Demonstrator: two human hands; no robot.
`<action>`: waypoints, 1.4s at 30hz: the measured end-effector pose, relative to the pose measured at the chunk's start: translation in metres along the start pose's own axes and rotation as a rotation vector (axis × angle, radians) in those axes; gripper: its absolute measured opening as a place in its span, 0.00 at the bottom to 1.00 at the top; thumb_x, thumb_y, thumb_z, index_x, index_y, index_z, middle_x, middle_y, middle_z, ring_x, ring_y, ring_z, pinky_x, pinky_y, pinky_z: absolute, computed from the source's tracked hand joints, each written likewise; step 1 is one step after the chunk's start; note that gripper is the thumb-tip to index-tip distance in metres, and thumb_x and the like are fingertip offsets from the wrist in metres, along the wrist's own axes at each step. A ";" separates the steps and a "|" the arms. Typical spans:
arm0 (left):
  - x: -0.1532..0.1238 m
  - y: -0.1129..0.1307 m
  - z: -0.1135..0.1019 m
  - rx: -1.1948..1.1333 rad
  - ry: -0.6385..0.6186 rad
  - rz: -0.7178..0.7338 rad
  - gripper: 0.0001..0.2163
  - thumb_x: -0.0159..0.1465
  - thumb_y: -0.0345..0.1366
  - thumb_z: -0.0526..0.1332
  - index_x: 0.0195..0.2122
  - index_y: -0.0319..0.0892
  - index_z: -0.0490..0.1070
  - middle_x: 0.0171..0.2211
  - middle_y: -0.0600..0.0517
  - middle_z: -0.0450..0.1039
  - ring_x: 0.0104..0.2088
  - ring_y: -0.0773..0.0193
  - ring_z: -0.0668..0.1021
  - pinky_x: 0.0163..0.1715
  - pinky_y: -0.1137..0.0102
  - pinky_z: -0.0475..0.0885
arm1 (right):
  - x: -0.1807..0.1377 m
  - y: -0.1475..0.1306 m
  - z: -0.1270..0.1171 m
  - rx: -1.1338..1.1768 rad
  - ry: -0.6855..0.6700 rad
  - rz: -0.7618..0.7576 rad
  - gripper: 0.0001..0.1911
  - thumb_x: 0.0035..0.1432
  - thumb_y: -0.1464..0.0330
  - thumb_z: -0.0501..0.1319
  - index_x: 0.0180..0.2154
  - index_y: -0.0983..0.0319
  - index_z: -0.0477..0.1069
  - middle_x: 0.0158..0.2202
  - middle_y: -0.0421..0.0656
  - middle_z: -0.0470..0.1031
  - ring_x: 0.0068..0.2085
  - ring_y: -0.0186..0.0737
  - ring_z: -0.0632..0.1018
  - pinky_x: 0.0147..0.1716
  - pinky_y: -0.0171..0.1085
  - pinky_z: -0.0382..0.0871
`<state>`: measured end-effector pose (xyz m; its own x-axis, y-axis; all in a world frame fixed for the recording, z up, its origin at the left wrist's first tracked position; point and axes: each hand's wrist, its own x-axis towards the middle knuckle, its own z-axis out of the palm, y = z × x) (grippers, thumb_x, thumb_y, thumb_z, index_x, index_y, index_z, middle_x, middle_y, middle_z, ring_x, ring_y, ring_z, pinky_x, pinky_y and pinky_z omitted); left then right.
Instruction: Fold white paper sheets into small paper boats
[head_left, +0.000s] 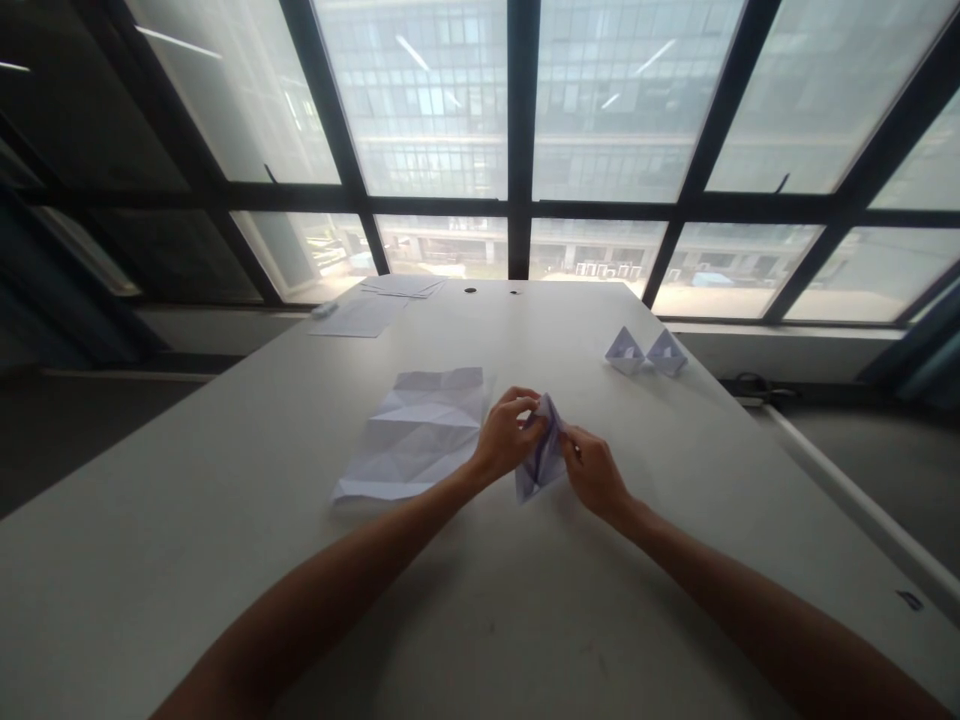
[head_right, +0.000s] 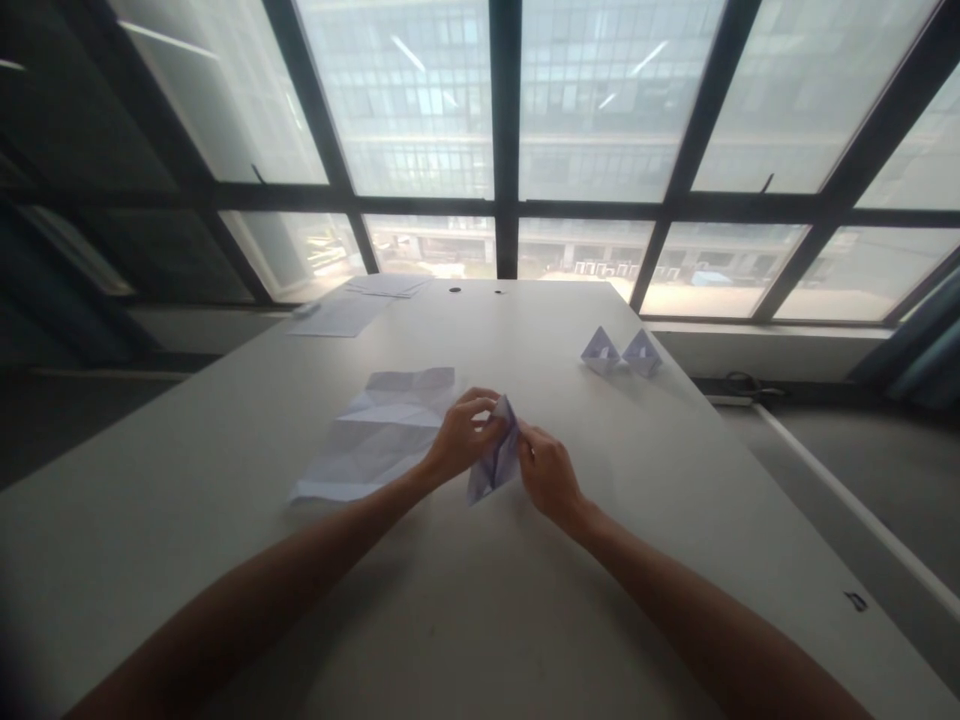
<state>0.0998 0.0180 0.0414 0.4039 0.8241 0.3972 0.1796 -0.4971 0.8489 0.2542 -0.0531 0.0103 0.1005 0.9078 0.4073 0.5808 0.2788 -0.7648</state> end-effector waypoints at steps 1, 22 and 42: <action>0.002 -0.001 -0.001 -0.146 -0.005 -0.060 0.03 0.59 0.35 0.61 0.32 0.42 0.72 0.45 0.47 0.72 0.44 0.60 0.76 0.41 0.68 0.75 | 0.003 0.006 -0.002 0.070 0.031 0.044 0.21 0.66 0.56 0.50 0.30 0.61 0.73 0.28 0.43 0.74 0.30 0.41 0.72 0.31 0.37 0.64; 0.005 -0.019 0.000 -0.309 0.201 -0.177 0.17 0.64 0.34 0.60 0.54 0.41 0.63 0.50 0.44 0.74 0.48 0.58 0.78 0.49 0.62 0.74 | 0.032 0.047 -0.026 1.091 0.213 0.491 0.14 0.53 0.60 0.67 0.41 0.57 0.74 0.40 0.41 0.81 0.39 0.44 0.80 0.36 0.41 0.78; 0.025 -0.005 -0.036 0.020 0.252 0.076 0.18 0.64 0.33 0.60 0.54 0.38 0.64 0.47 0.44 0.75 0.45 0.57 0.78 0.46 0.64 0.74 | 0.037 0.050 -0.052 0.863 0.040 0.666 0.16 0.57 0.67 0.65 0.49 0.57 0.73 0.34 0.40 0.82 0.31 0.40 0.81 0.28 0.35 0.77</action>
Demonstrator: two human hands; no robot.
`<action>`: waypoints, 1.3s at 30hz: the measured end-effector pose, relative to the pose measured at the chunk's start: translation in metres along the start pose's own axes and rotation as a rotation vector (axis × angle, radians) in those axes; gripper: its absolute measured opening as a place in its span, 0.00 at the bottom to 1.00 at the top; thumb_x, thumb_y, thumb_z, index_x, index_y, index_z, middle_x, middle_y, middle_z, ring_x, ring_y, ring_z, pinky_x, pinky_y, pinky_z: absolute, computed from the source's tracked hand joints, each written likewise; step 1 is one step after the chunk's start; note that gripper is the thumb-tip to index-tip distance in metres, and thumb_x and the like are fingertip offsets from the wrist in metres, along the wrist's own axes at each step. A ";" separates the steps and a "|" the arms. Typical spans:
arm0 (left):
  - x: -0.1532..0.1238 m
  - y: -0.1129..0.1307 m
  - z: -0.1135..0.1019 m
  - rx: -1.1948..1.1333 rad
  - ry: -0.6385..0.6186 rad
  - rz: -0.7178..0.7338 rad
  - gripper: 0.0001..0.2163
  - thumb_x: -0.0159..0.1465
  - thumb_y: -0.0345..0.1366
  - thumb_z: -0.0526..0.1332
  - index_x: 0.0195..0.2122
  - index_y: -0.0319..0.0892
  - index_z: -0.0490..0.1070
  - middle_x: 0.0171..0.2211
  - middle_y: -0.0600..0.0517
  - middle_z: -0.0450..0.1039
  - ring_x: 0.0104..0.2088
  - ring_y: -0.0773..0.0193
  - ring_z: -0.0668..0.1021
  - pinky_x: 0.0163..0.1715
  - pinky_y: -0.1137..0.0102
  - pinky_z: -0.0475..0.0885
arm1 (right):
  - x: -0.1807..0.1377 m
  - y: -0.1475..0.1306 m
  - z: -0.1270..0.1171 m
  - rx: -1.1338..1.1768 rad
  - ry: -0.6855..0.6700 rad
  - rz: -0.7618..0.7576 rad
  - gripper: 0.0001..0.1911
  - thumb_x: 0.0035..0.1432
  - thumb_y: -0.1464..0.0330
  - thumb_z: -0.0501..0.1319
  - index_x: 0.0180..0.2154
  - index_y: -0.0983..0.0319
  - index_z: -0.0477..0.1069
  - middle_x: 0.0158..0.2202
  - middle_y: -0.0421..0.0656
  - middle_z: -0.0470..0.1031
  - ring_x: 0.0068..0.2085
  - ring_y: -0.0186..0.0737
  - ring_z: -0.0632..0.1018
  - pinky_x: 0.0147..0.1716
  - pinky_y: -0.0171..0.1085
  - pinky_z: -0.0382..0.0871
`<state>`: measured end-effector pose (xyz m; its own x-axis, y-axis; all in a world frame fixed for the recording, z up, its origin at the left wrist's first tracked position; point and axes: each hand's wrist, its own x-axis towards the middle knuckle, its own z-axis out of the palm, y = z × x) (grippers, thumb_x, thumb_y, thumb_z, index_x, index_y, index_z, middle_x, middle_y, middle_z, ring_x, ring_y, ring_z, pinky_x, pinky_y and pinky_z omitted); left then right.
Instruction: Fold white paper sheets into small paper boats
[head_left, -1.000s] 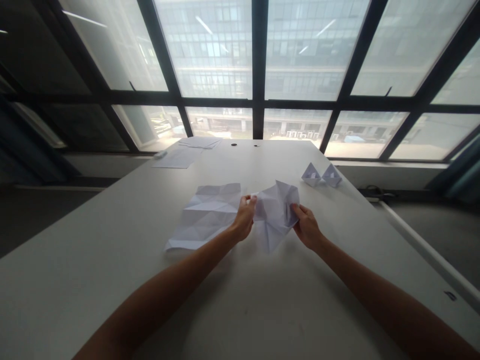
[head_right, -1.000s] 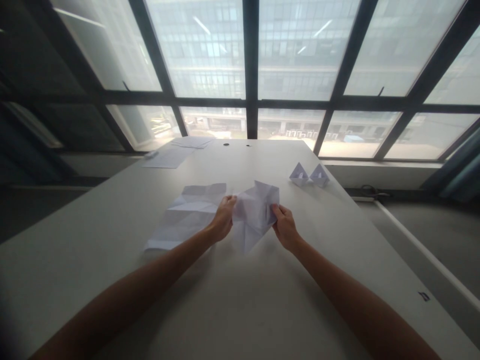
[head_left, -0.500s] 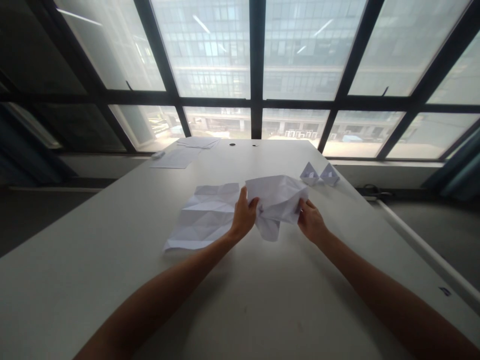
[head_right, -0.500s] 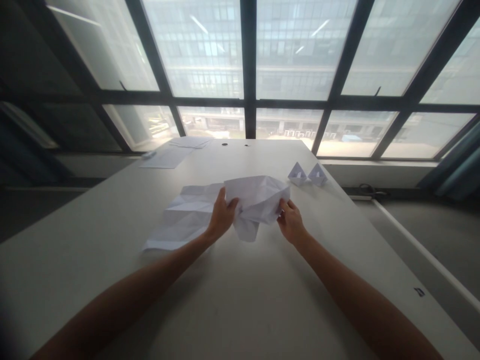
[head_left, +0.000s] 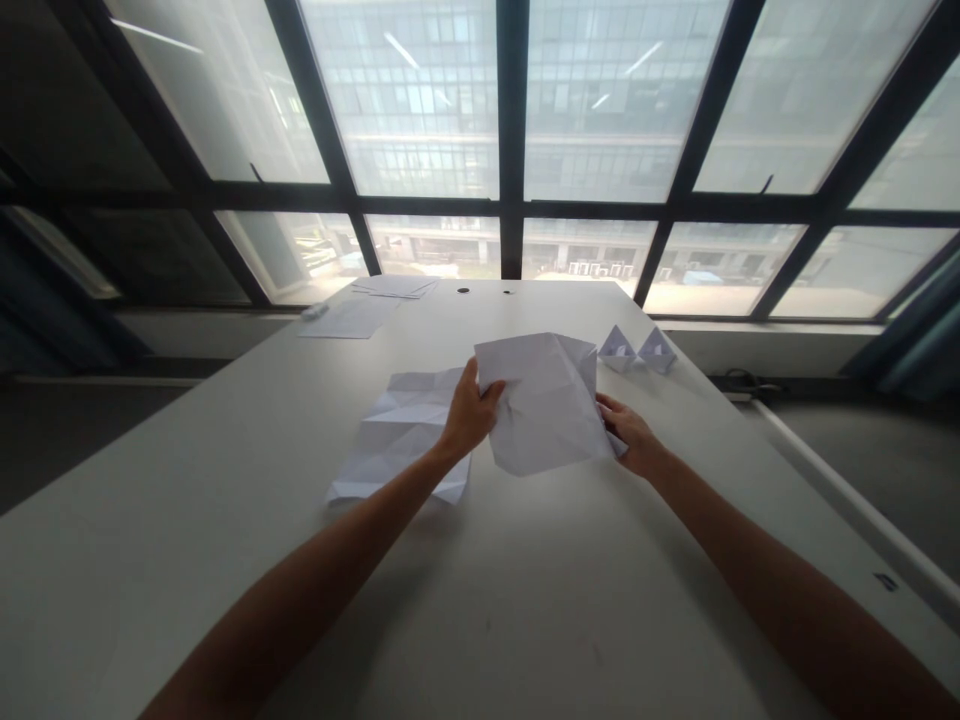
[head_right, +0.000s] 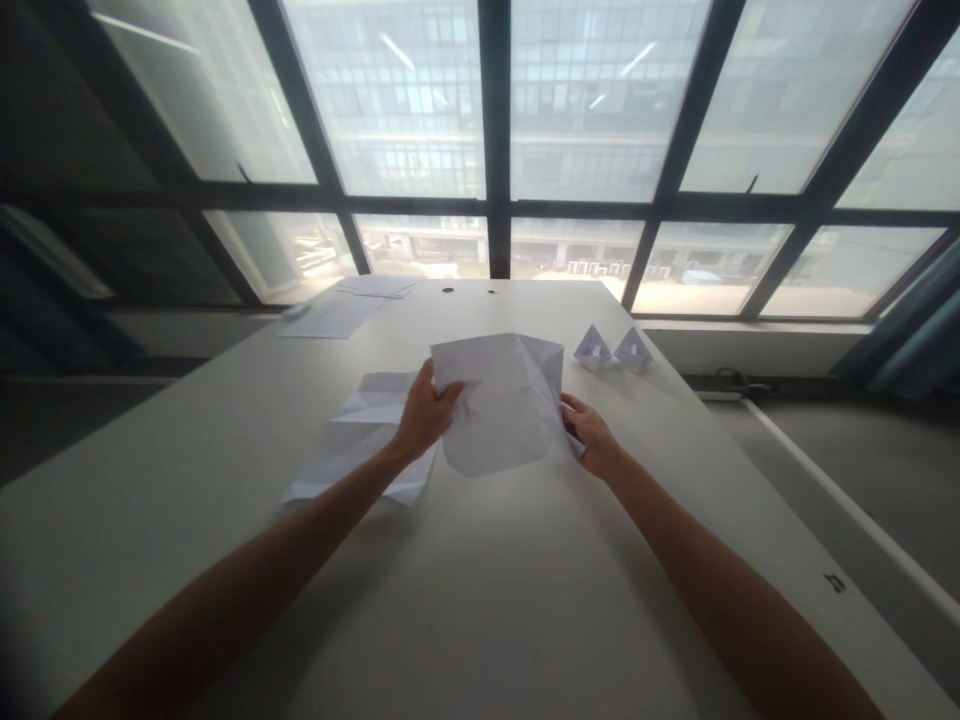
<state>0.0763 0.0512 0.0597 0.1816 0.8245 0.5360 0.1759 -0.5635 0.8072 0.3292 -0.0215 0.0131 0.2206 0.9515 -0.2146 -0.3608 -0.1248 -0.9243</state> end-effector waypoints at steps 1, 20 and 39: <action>0.000 0.003 -0.001 0.001 -0.028 0.002 0.18 0.64 0.33 0.61 0.54 0.38 0.64 0.47 0.44 0.75 0.45 0.57 0.78 0.45 0.64 0.74 | -0.002 -0.001 0.001 -0.032 0.018 0.005 0.14 0.60 0.65 0.63 0.47 0.58 0.73 0.34 0.41 0.82 0.31 0.41 0.81 0.28 0.36 0.78; -0.080 0.025 -0.134 -0.266 0.031 -0.592 0.24 0.57 0.44 0.69 0.51 0.37 0.71 0.46 0.43 0.78 0.38 0.53 0.81 0.34 0.63 0.78 | 0.057 -0.024 0.068 -0.546 -0.180 -0.143 0.20 0.46 0.55 0.71 0.32 0.66 0.77 0.29 0.47 0.79 0.27 0.40 0.76 0.25 0.35 0.69; -0.047 0.048 -0.183 0.232 -0.655 -0.332 0.19 0.68 0.50 0.56 0.48 0.42 0.77 0.46 0.45 0.79 0.46 0.55 0.80 0.47 0.63 0.74 | 0.188 0.027 0.255 -1.354 -0.666 -0.542 0.11 0.57 0.61 0.65 0.35 0.63 0.79 0.32 0.42 0.78 0.32 0.37 0.74 0.29 0.32 0.63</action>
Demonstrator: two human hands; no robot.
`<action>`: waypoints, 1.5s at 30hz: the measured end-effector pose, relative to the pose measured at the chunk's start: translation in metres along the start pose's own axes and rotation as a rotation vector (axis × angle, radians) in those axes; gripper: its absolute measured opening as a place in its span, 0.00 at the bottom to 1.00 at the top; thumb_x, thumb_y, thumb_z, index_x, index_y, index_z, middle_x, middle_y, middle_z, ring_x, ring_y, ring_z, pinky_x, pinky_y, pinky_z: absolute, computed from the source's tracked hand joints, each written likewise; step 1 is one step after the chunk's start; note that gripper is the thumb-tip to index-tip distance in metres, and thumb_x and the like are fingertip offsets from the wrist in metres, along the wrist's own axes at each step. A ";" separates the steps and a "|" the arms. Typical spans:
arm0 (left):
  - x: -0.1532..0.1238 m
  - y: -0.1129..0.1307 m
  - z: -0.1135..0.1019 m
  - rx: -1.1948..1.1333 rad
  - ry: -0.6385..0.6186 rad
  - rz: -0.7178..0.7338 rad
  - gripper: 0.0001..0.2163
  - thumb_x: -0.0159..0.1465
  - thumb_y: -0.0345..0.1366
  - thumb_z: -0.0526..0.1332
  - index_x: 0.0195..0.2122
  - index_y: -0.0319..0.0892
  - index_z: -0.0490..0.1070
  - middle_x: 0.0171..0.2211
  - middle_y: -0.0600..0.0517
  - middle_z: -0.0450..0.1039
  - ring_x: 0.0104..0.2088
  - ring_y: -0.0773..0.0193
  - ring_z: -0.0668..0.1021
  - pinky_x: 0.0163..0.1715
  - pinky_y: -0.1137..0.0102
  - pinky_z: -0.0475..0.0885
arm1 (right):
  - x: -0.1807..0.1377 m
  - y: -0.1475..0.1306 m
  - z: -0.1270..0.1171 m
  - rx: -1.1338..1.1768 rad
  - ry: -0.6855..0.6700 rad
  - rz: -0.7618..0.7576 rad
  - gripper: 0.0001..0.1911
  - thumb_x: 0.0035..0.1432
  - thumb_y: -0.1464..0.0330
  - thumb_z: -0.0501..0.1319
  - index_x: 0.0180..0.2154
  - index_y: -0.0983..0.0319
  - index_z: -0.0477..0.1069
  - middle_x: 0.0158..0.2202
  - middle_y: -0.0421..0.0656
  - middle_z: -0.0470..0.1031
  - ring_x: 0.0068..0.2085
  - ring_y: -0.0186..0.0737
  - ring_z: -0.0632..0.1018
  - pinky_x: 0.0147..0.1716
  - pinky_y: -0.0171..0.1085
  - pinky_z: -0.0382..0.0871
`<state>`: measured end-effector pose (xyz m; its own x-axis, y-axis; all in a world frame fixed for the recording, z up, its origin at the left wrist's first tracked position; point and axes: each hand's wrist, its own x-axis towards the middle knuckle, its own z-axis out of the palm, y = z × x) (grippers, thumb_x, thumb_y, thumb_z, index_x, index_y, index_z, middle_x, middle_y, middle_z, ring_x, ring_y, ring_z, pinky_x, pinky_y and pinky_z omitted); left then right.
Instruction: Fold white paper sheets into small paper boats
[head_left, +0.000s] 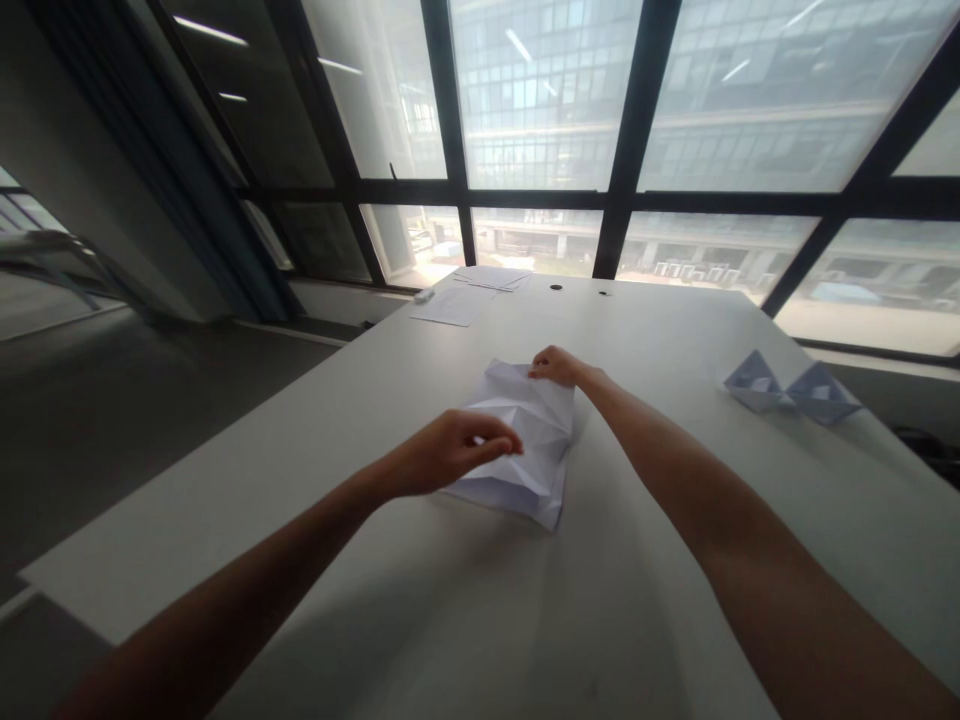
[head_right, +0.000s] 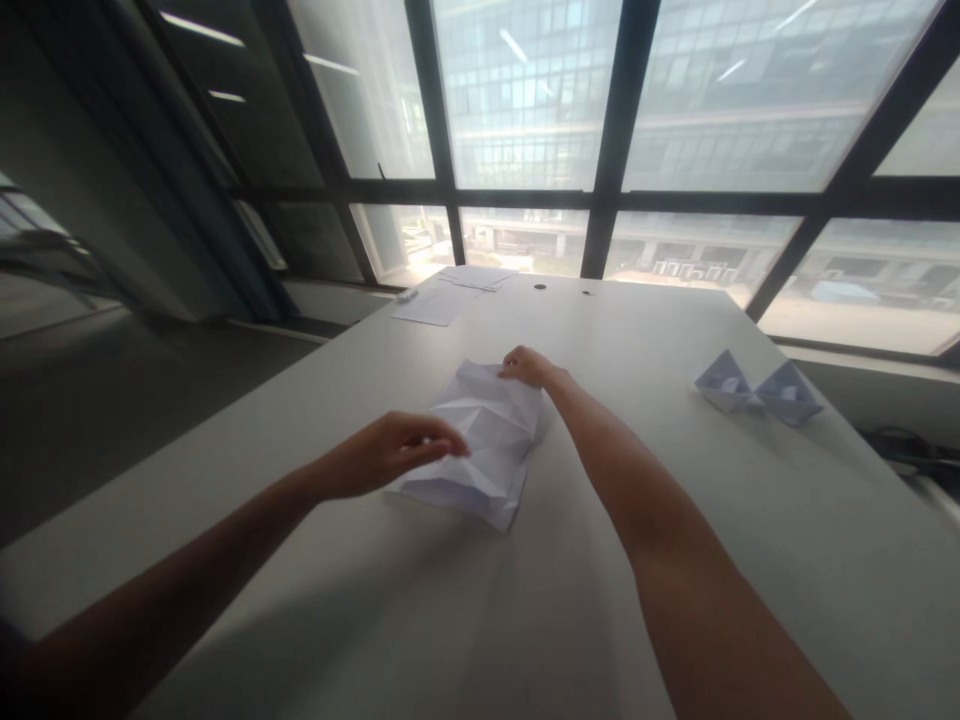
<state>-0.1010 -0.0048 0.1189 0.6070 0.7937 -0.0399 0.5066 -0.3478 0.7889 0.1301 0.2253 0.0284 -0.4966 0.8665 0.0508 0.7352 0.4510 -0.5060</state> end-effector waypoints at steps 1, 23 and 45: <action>0.017 -0.010 0.001 0.154 0.148 0.061 0.19 0.69 0.49 0.55 0.51 0.43 0.75 0.52 0.45 0.76 0.51 0.54 0.78 0.53 0.60 0.71 | -0.002 -0.002 0.002 -0.021 0.010 0.006 0.12 0.57 0.60 0.66 0.38 0.61 0.79 0.34 0.43 0.79 0.34 0.38 0.75 0.31 0.33 0.65; 0.061 -0.134 0.021 0.558 0.576 -0.097 0.25 0.67 0.50 0.54 0.56 0.39 0.71 0.63 0.40 0.61 0.65 0.49 0.63 0.65 0.58 0.57 | -0.142 -0.090 0.095 -0.074 0.258 0.118 0.34 0.67 0.52 0.50 0.67 0.63 0.54 0.71 0.59 0.43 0.71 0.60 0.41 0.65 0.60 0.35; 0.126 -0.042 0.005 0.260 0.033 0.072 0.25 0.57 0.56 0.62 0.52 0.50 0.76 0.53 0.47 0.76 0.52 0.50 0.78 0.51 0.64 0.71 | -0.240 0.107 -0.074 -0.236 0.941 0.581 0.23 0.60 0.69 0.58 0.57 0.63 0.65 0.59 0.55 0.63 0.56 0.53 0.69 0.53 0.47 0.65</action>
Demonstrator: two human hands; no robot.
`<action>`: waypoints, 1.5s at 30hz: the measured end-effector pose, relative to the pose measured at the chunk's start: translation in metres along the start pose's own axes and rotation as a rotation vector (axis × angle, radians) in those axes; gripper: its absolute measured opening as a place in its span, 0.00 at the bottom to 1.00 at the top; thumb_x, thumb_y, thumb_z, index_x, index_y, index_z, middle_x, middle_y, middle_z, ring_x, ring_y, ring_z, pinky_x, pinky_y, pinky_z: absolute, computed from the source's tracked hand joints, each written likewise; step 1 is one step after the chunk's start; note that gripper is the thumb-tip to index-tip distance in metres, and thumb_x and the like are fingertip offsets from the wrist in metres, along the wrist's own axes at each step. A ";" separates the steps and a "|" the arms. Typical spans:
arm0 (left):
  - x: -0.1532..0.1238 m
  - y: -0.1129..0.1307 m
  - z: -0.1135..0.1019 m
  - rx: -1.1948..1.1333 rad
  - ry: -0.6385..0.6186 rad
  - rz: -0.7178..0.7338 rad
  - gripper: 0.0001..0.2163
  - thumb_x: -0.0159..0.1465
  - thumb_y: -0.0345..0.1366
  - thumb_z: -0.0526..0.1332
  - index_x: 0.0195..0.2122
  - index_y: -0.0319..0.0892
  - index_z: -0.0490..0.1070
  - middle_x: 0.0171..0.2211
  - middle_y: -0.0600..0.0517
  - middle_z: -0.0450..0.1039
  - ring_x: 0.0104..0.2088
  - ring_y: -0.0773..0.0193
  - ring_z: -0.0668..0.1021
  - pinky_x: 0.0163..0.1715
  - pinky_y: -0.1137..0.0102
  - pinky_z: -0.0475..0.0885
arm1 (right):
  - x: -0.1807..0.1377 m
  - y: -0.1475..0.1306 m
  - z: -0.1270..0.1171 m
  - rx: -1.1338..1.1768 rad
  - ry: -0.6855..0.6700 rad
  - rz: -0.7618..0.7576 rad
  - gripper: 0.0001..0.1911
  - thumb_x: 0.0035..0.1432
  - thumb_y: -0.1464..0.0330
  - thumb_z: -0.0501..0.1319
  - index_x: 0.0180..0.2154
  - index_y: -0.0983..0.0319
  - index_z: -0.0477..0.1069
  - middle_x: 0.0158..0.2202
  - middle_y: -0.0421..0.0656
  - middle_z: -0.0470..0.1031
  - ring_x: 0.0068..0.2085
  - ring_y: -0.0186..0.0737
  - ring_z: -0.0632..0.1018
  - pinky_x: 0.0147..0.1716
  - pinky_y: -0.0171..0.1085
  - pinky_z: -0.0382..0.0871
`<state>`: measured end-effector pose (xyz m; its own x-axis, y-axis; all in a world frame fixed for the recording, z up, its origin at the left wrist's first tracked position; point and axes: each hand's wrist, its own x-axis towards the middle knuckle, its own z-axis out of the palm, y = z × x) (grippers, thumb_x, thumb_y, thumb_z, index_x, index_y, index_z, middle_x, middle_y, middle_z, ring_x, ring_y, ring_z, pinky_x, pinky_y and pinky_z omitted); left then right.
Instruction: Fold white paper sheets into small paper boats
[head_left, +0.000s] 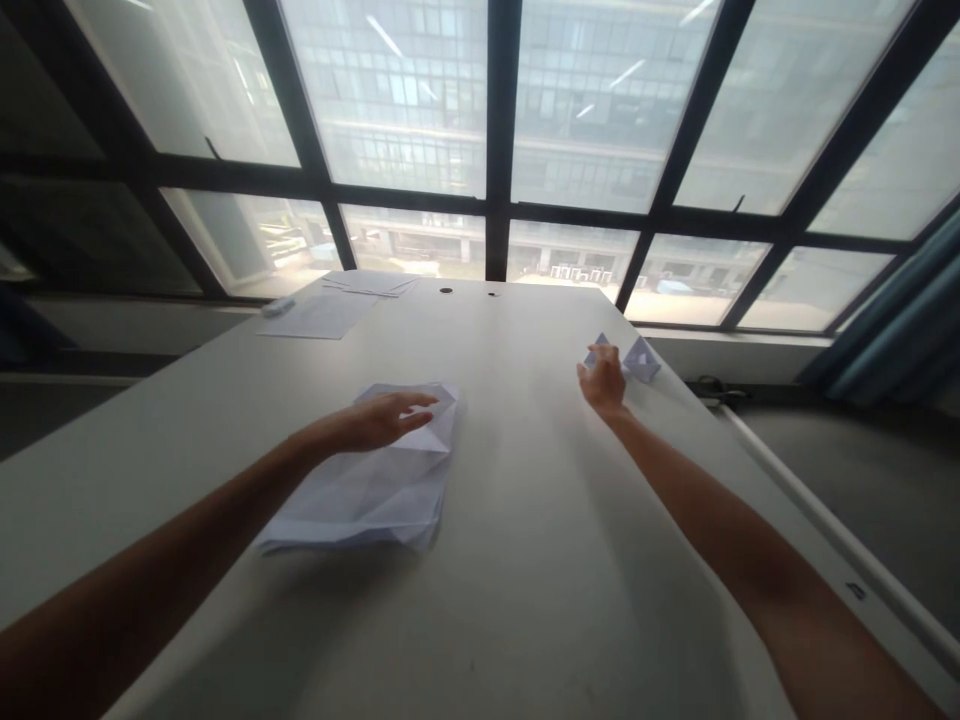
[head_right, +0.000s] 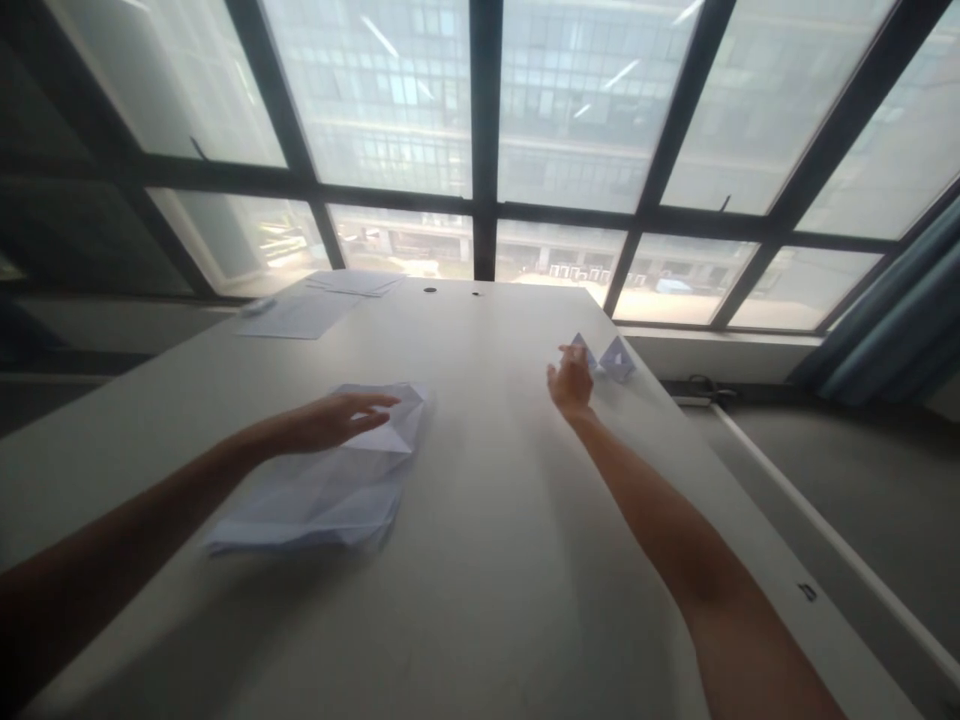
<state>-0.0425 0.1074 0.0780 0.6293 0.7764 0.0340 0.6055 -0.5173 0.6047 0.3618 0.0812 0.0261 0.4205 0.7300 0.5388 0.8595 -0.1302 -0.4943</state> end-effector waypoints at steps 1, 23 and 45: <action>0.012 0.011 0.004 -0.080 -0.024 0.007 0.24 0.56 0.56 0.64 0.49 0.50 0.78 0.49 0.48 0.78 0.48 0.51 0.80 0.47 0.66 0.73 | 0.010 0.023 -0.006 -0.057 -0.014 0.055 0.24 0.59 0.69 0.60 0.57 0.63 0.65 0.60 0.55 0.62 0.53 0.52 0.72 0.50 0.46 0.67; 0.036 0.092 0.110 -0.278 0.188 0.142 0.09 0.61 0.39 0.61 0.33 0.39 0.77 0.32 0.48 0.78 0.31 0.60 0.77 0.33 0.69 0.70 | -0.141 -0.075 -0.084 0.689 -0.380 -0.138 0.21 0.60 0.60 0.62 0.53 0.56 0.73 0.54 0.49 0.73 0.46 0.45 0.76 0.38 0.40 0.73; 0.020 0.117 0.116 -0.379 0.336 0.200 0.04 0.62 0.35 0.61 0.34 0.41 0.73 0.44 0.47 0.70 0.45 0.59 0.74 0.45 0.64 0.73 | -0.141 -0.058 -0.058 0.773 -0.261 0.066 0.16 0.61 0.60 0.59 0.27 0.63 0.76 0.25 0.41 0.72 0.27 0.37 0.70 0.25 0.34 0.61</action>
<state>0.0975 0.0210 0.0571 0.4864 0.7804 0.3930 0.2325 -0.5492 0.8027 0.2695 -0.0525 0.0183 0.3001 0.8823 0.3625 0.3521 0.2507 -0.9018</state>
